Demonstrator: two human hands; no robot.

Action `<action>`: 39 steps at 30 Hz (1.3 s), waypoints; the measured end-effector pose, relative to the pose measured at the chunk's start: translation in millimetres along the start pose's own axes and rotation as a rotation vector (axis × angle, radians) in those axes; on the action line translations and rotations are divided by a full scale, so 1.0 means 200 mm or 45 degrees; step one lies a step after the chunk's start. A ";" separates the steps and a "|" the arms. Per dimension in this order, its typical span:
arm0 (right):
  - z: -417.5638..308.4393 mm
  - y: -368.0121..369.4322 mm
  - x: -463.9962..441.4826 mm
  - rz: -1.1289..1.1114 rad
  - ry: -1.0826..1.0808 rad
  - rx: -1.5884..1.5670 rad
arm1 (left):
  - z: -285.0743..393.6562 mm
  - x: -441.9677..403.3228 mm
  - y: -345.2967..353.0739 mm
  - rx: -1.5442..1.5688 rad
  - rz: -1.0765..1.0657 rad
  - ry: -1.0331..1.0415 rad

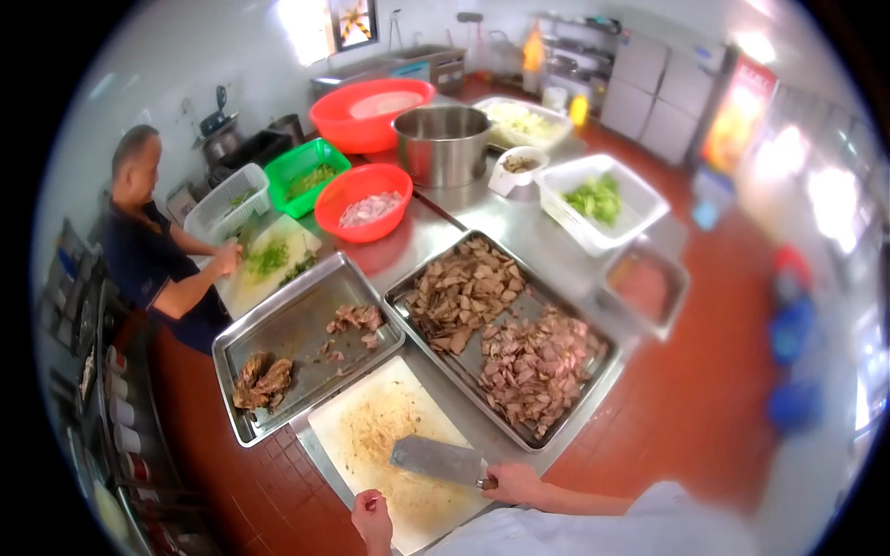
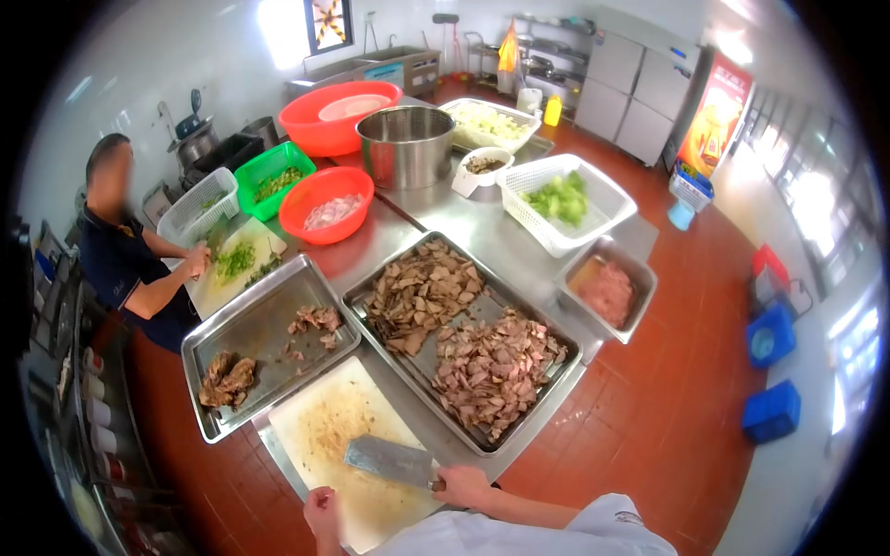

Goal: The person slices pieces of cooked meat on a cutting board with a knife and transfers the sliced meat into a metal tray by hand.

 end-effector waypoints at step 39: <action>1.45 0.23 1.34 0.984 0.993 -0.747 | 0.36 0.35 0.53 -0.184 -0.367 0.373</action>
Point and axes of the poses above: each hand's wrist, its own x-axis away from the middle knuckle, its own y-axis out of the palm, z = x × y, the point moved 5 cm from there along -x, towards the middle knuckle, and after that the axes turned 5 degrees about -y, right-handed, at the moved point
